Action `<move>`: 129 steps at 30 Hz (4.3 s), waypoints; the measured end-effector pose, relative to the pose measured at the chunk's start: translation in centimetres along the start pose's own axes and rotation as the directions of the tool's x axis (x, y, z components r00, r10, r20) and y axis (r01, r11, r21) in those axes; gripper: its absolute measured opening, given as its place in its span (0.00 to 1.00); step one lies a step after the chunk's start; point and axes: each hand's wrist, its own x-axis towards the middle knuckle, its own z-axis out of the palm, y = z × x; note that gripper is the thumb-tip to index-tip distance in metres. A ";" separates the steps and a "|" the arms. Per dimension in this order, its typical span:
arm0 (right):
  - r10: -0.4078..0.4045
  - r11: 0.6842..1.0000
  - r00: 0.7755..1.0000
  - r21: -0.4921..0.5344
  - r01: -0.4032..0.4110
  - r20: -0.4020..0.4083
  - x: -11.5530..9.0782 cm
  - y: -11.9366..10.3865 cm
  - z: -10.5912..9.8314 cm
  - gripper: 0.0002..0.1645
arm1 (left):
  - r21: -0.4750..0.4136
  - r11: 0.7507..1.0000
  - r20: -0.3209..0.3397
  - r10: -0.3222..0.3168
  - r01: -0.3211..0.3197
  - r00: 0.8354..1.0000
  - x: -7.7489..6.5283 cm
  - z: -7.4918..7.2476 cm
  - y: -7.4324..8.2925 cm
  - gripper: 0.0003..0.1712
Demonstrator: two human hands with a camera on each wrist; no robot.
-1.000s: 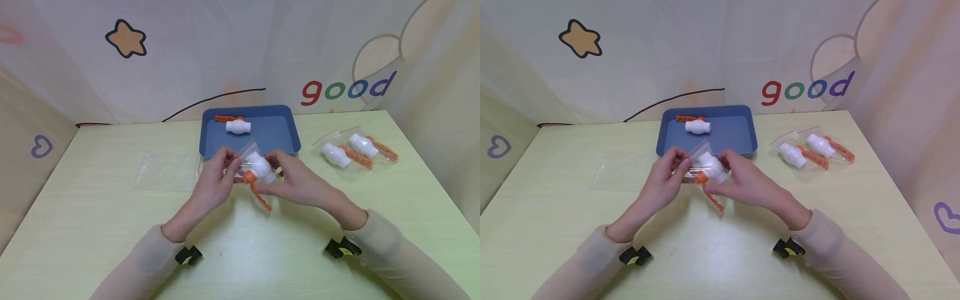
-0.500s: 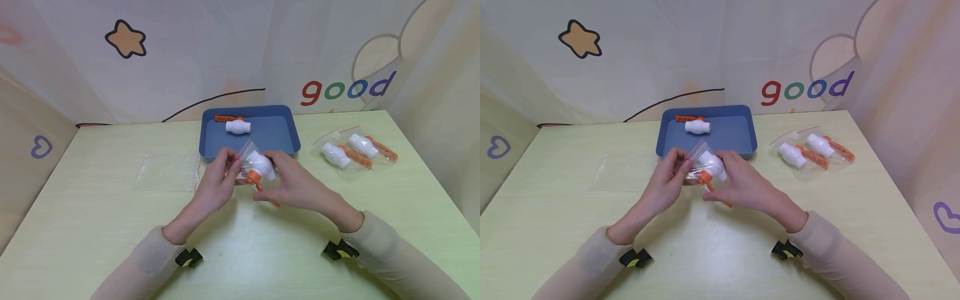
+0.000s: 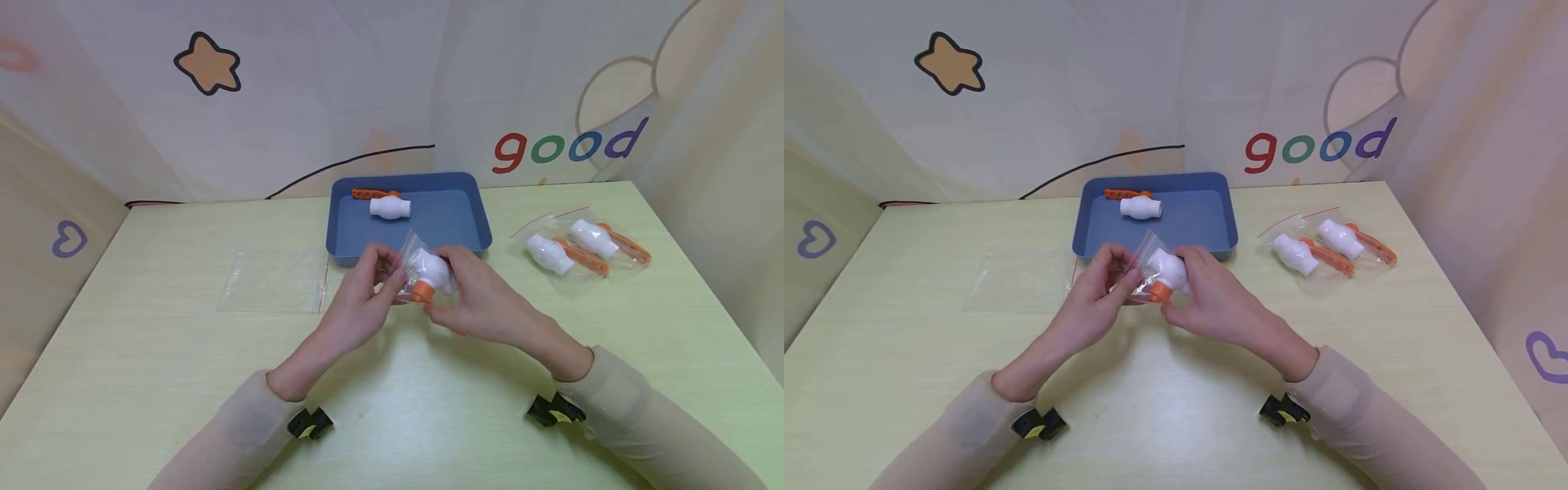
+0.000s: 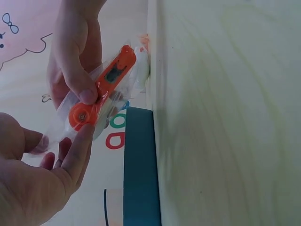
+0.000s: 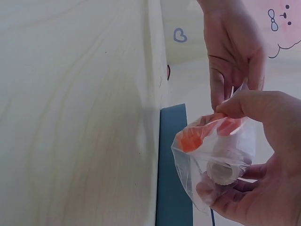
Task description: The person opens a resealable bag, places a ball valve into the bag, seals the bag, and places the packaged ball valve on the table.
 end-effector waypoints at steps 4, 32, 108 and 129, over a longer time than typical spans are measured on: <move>0.032 0.999 0.999 0.007 -0.032 0.004 -0.1 0.1 -0.1 0.40 | 0.006 1.000 0.013 -0.010 0.010 1.000 -0.1 0.1 0.0 0.10; 0.174 0.975 0.979 -0.155 -0.156 0.106 -2.2 2.5 -2.2 0.36 | 0.187 0.976 0.137 -0.135 0.108 0.981 -0.9 -2.9 -0.4 0.17; 0.363 0.897 0.924 -0.312 -0.312 0.119 -9.4 9.2 -9.7 0.35 | 0.740 0.659 0.137 -0.347 0.137 0.928 -1.2 -14.4 -2.7 0.55; 0.320 0.859 0.947 -0.421 -0.292 -0.004 -9.1 9.5 -10.0 0.41 | 0.807 0.579 0.184 -0.432 0.115 0.883 -0.1 -15.4 -3.4 0.61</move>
